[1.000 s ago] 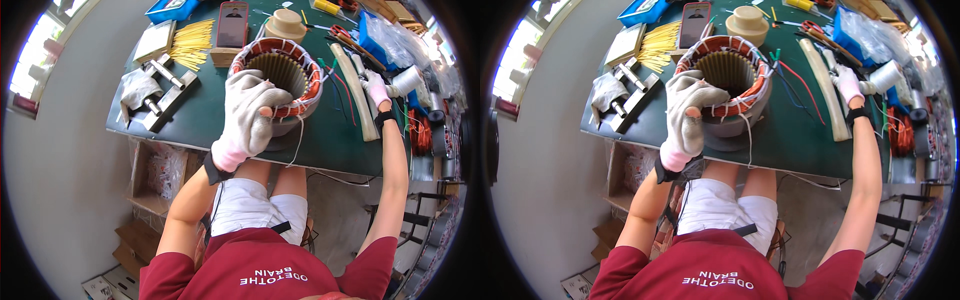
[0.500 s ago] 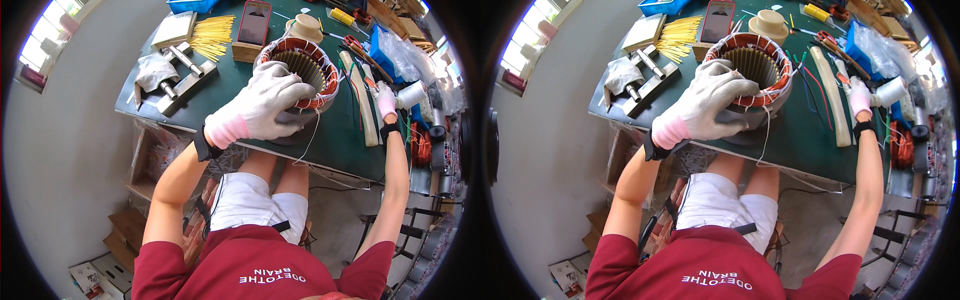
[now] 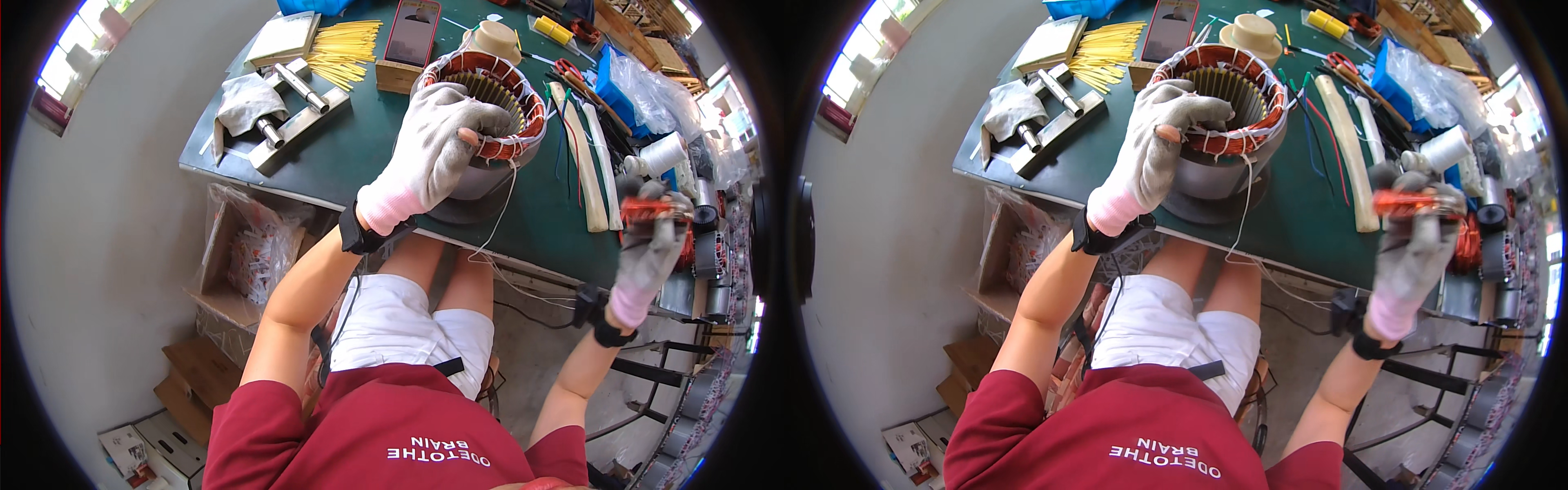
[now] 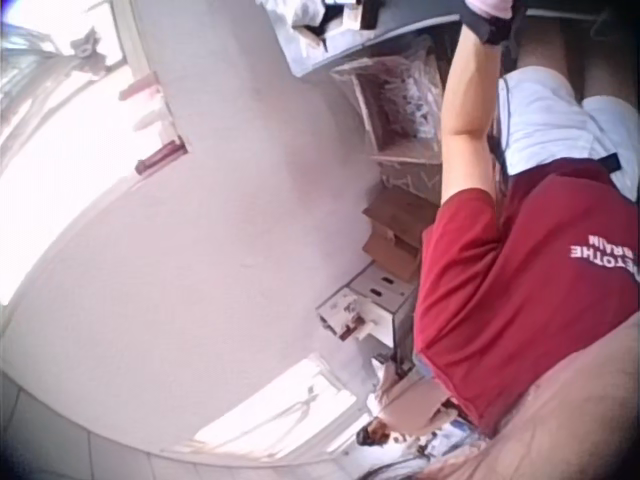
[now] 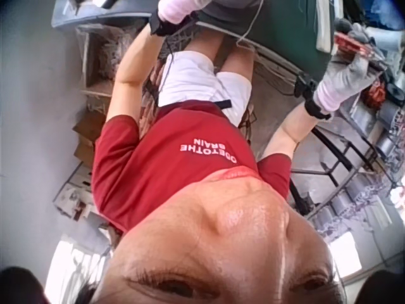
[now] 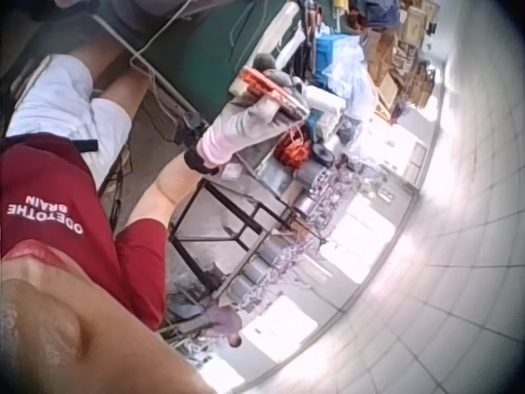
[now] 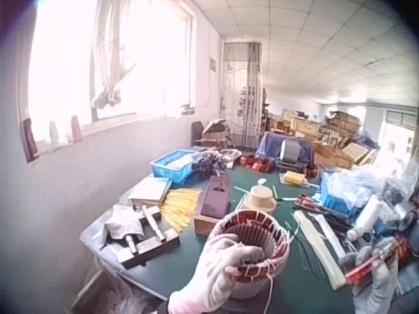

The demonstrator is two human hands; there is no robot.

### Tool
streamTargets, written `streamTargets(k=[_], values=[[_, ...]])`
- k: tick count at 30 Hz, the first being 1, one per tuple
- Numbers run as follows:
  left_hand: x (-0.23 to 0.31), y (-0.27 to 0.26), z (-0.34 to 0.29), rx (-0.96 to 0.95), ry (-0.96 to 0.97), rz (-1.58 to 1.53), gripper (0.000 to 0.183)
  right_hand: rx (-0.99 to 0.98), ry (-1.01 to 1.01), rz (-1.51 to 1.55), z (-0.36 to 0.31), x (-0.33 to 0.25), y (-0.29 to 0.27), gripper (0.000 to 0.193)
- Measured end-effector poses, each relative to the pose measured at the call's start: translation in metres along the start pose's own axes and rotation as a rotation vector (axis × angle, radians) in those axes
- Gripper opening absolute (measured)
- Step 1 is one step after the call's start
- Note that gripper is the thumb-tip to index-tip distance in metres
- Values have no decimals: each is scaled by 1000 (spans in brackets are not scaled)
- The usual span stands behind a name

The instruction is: The recorder is wiring motor stators by inserting copper coils and securing them with cable ties.

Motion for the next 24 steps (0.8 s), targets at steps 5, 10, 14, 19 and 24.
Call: streamTargets(k=[5,10,14,19,24], values=[[1,-2,1,-12,-17,-84,75,-243,90,-862,-42,54,70,20],[2,-2,0,-33,-26,-91,77,-273,-259,-1200,-36,58,105,23],[2,-1,1,-48,-20,-53,78,-266,-308,-1302,-35,59,118,25],[7,-4,2,-46,-30,-89,78,-220,-326,-1326,-36,63,117,24],[2,-7,2,-101,43,-58,78,-231,-292,-1304,-35,65,118,23]])
Point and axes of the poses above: each hand's wrist, its own z-axis towards the middle knuckle, its own y-axis out of the palm, x = y × z, the point moved 8 cm from there along z, towards the middle knuckle, and after that the axes turned 5 degrees about y, right-handed, at the moved point
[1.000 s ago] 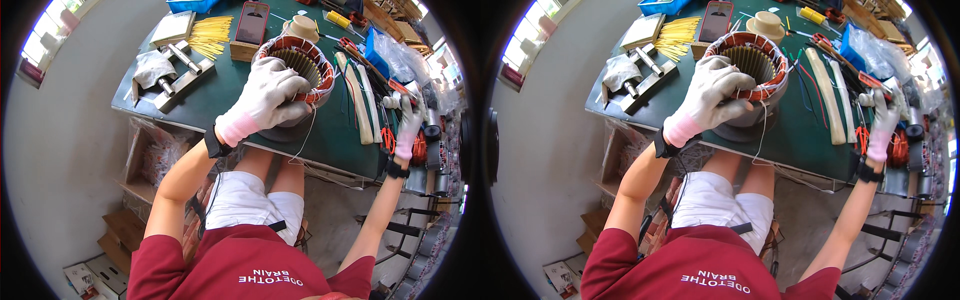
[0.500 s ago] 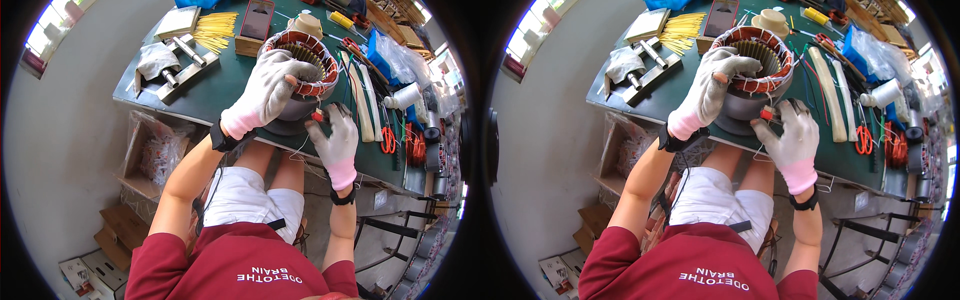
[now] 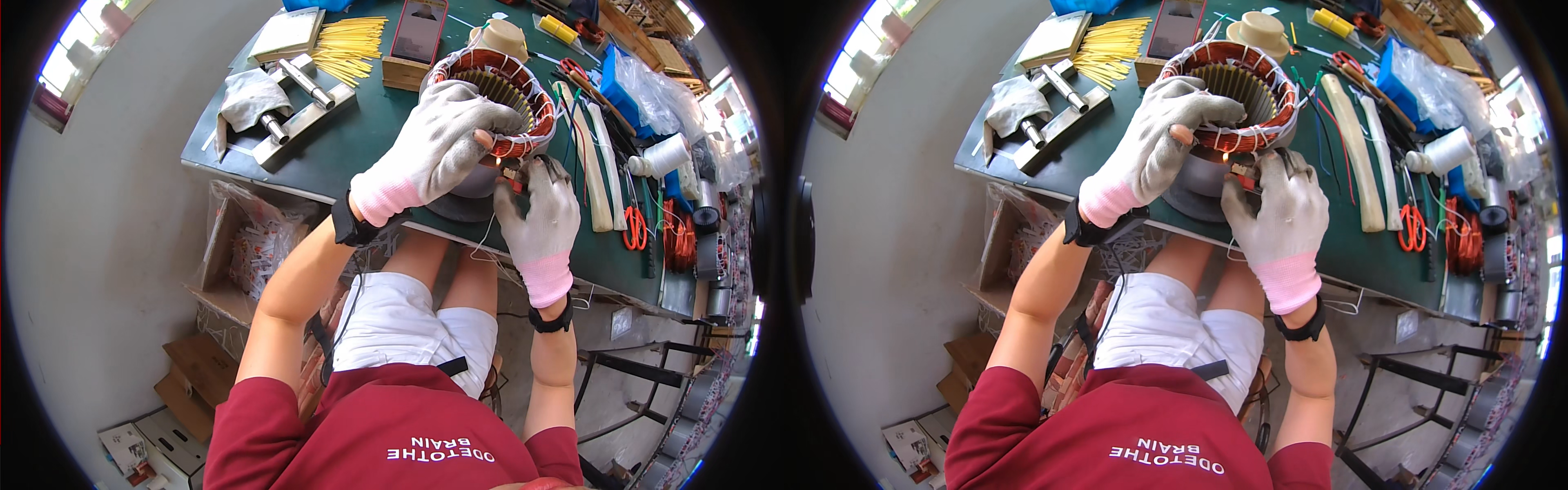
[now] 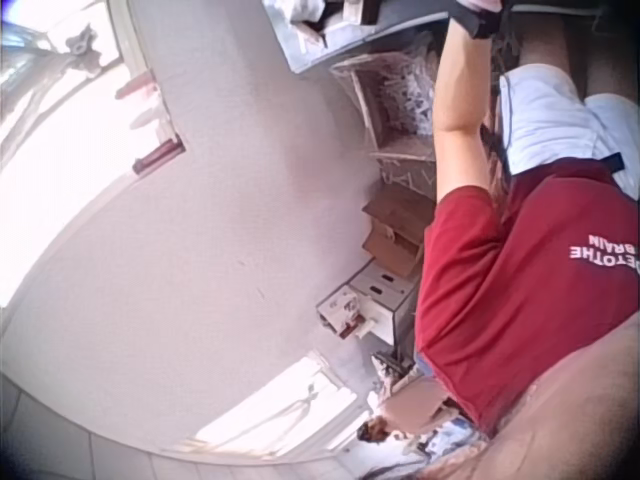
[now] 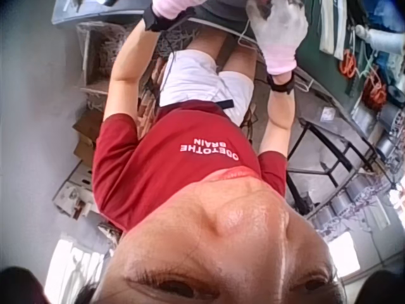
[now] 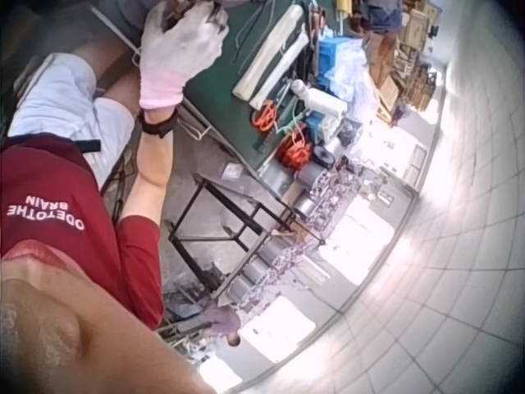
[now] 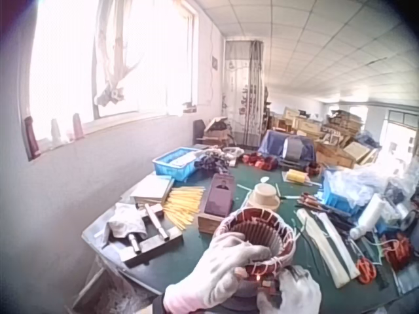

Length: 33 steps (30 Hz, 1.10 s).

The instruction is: The recorder is wiring motor stators by inserting copper coils and securing them with cable ties.

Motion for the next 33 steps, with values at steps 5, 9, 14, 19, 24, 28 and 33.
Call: streamTargets(k=[5,9,14,19,24,28,33], values=[[9,-2,5,-136,224,41,76,16,4,11,1,1,-2,23],[9,3,11,-297,192,175,72,-6,36,36,2,2,-3,22],[6,11,10,-357,175,288,65,4,36,19,3,-1,-4,21],[3,13,9,-397,164,301,62,3,44,4,4,-2,-4,22],[9,17,8,-426,206,393,60,4,101,-1,2,0,-4,24],[14,23,7,-420,198,478,60,48,110,-26,0,0,-3,24],[22,28,6,-361,84,490,62,104,169,3,-9,11,-4,23]])
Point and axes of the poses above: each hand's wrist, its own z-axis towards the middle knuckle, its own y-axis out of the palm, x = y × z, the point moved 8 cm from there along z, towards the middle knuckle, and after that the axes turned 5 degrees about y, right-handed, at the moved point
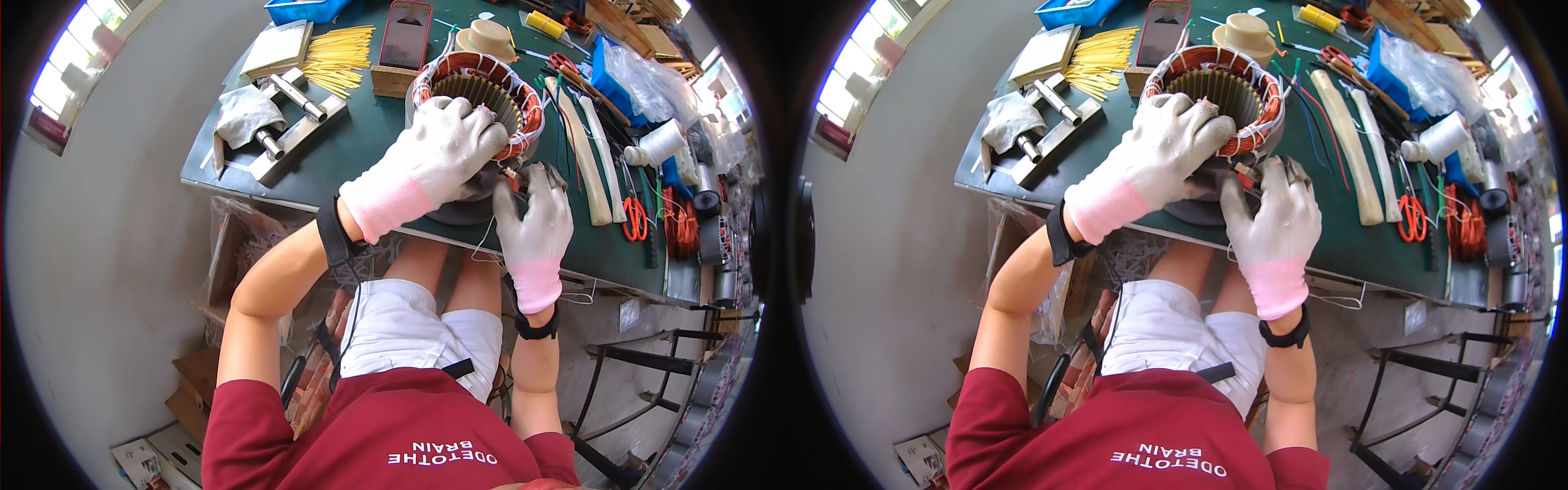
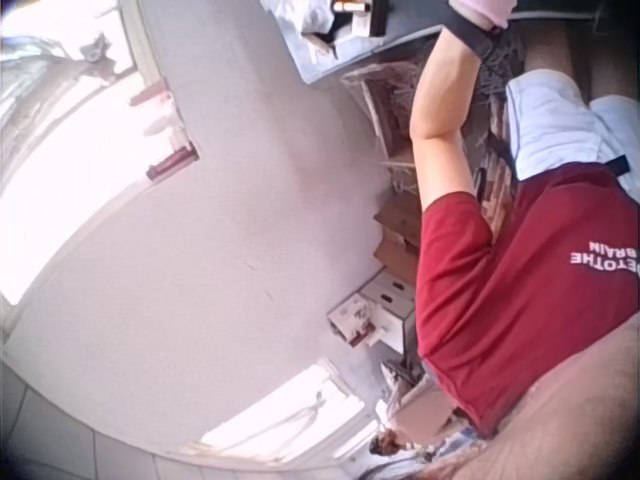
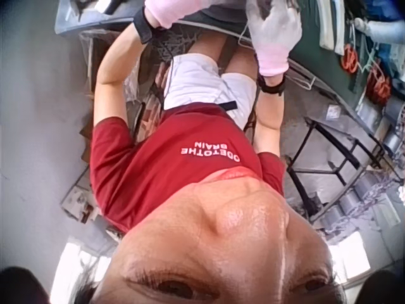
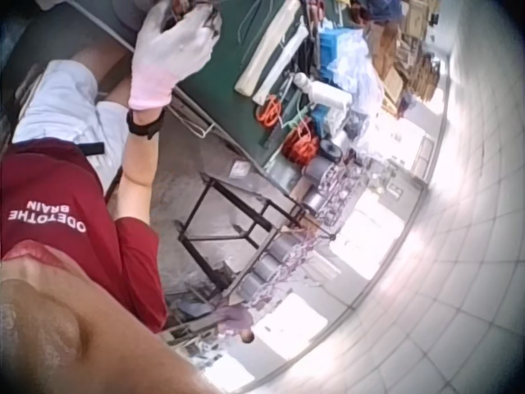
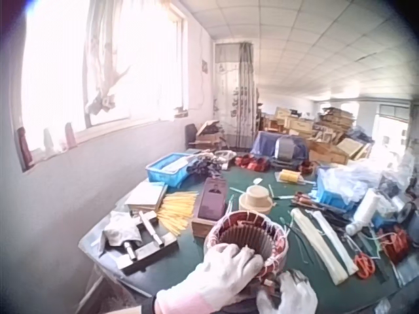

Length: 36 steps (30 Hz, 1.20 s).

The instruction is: The recorder is wiring motor stators by inserting copper coils and securing them with cable ties.

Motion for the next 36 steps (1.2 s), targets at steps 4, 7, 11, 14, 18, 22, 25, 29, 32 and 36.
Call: streamTargets(k=[4,7,11,14,18,22,25,29,32,36], values=[[10,3,5,111,-32,59,62,0,69,-12,-4,7,-2,23],[14,6,8,84,-100,43,60,19,118,9,-5,16,-1,24],[19,2,10,211,-100,203,28,30,133,-3,-3,22,-3,24],[19,2,13,183,-110,193,29,33,142,9,-2,24,-3,24],[19,3,12,185,-113,182,29,69,147,16,-2,18,-4,26],[20,3,13,171,-126,204,28,121,168,19,-6,13,-5,27],[22,3,11,200,-123,220,26,82,291,61,-6,14,1,25],[17,9,12,99,-180,90,54,92,282,245,5,6,2,20],[16,8,10,145,-173,101,51,133,285,248,-9,9,-5,19],[19,4,15,186,-157,171,24,77,289,200,-28,24,-10,16]])
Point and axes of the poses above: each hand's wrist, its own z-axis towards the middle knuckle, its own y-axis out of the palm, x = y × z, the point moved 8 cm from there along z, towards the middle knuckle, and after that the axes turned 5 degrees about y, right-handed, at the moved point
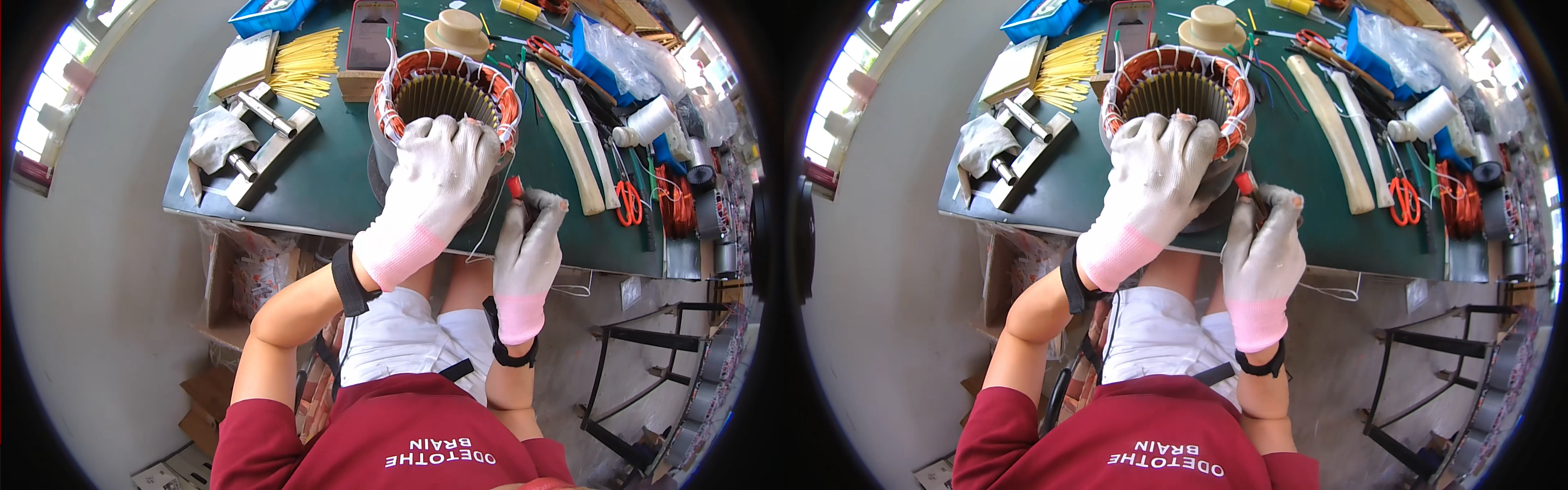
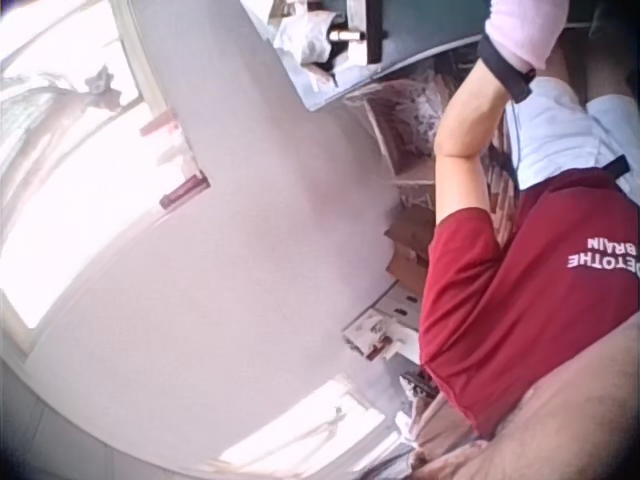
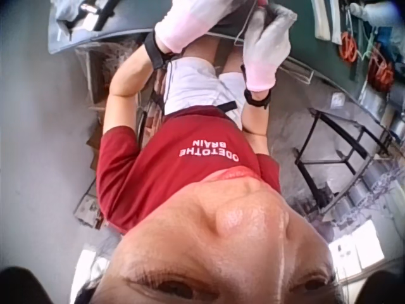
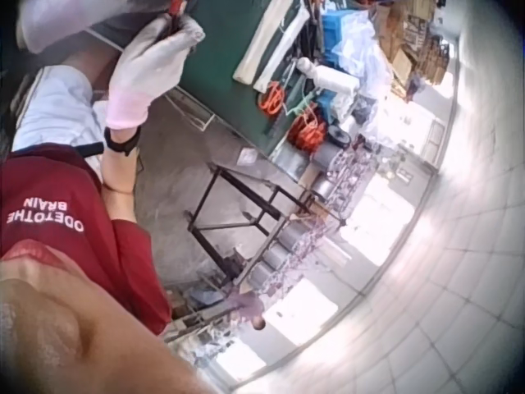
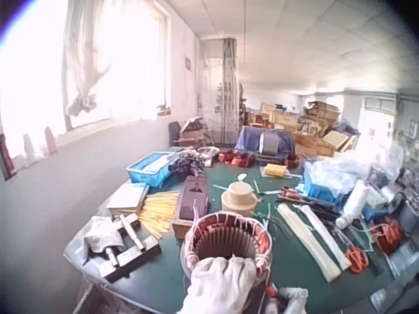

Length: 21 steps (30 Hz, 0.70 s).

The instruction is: The recorder is wiring motor stators by inserting copper coils and securing them with cable ties.

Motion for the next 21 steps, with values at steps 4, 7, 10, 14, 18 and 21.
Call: streamTargets(k=[4,7,10,14,18,21], values=[[-3,5,-3,-28,-18,-79,47,22,-150,-142,11,-24,10,14],[-1,3,-2,4,5,-28,34,5,-57,18,10,-10,10,14],[-1,1,-3,3,19,5,30,22,98,170,3,13,1,23],[0,1,-3,-38,10,7,36,7,89,136,14,13,-5,33],[1,1,-2,-28,8,-15,38,-34,25,49,26,9,2,35],[0,1,-4,-19,8,-13,40,-50,18,75,28,9,6,32]])
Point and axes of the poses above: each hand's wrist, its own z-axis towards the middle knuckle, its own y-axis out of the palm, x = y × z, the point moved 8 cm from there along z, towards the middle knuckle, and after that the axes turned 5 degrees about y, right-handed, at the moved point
